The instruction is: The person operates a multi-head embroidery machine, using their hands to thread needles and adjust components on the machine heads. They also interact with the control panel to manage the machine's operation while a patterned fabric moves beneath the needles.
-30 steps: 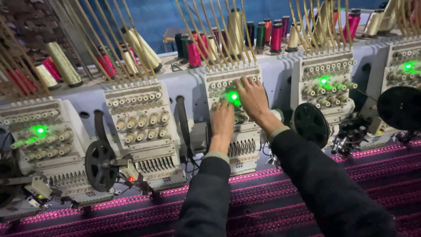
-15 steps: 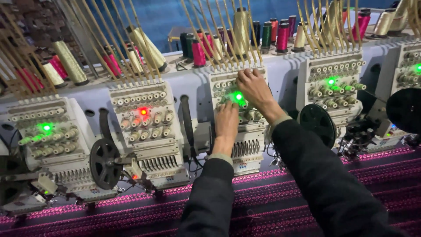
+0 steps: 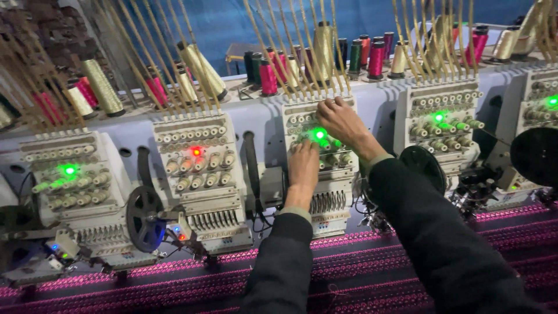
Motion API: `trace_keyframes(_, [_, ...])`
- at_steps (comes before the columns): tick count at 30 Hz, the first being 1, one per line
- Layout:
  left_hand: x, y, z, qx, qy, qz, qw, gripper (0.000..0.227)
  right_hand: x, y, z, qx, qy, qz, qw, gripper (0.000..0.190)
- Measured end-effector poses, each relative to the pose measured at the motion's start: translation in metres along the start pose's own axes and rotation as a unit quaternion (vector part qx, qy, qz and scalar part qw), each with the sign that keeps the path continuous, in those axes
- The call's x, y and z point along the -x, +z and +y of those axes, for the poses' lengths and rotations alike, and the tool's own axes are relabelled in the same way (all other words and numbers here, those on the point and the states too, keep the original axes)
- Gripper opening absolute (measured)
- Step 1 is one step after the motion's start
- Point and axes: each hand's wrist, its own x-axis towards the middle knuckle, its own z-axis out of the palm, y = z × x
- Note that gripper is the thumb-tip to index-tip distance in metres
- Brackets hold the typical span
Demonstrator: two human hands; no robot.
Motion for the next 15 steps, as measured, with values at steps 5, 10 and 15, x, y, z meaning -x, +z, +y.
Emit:
trace_keyframes(5, [-0.002,-0.003,0.003,0.024,0.001,0.011,1.0,0.014,-0.004,0.0,0.0,0.023,-0.003,0.001,1.0,0.014])
trace_keyframes(10, [-0.003,-0.003,0.004,0.029,-0.006,0.008,1.0,0.013,-0.004,-0.001,-0.005,0.01,0.033,0.013,0.999,0.014])
trace_keyframes(15, [-0.002,-0.01,0.008,0.025,-0.002,0.007,1.0,0.013,-0.002,0.012,-0.01,-0.007,0.069,0.005,0.998,0.014])
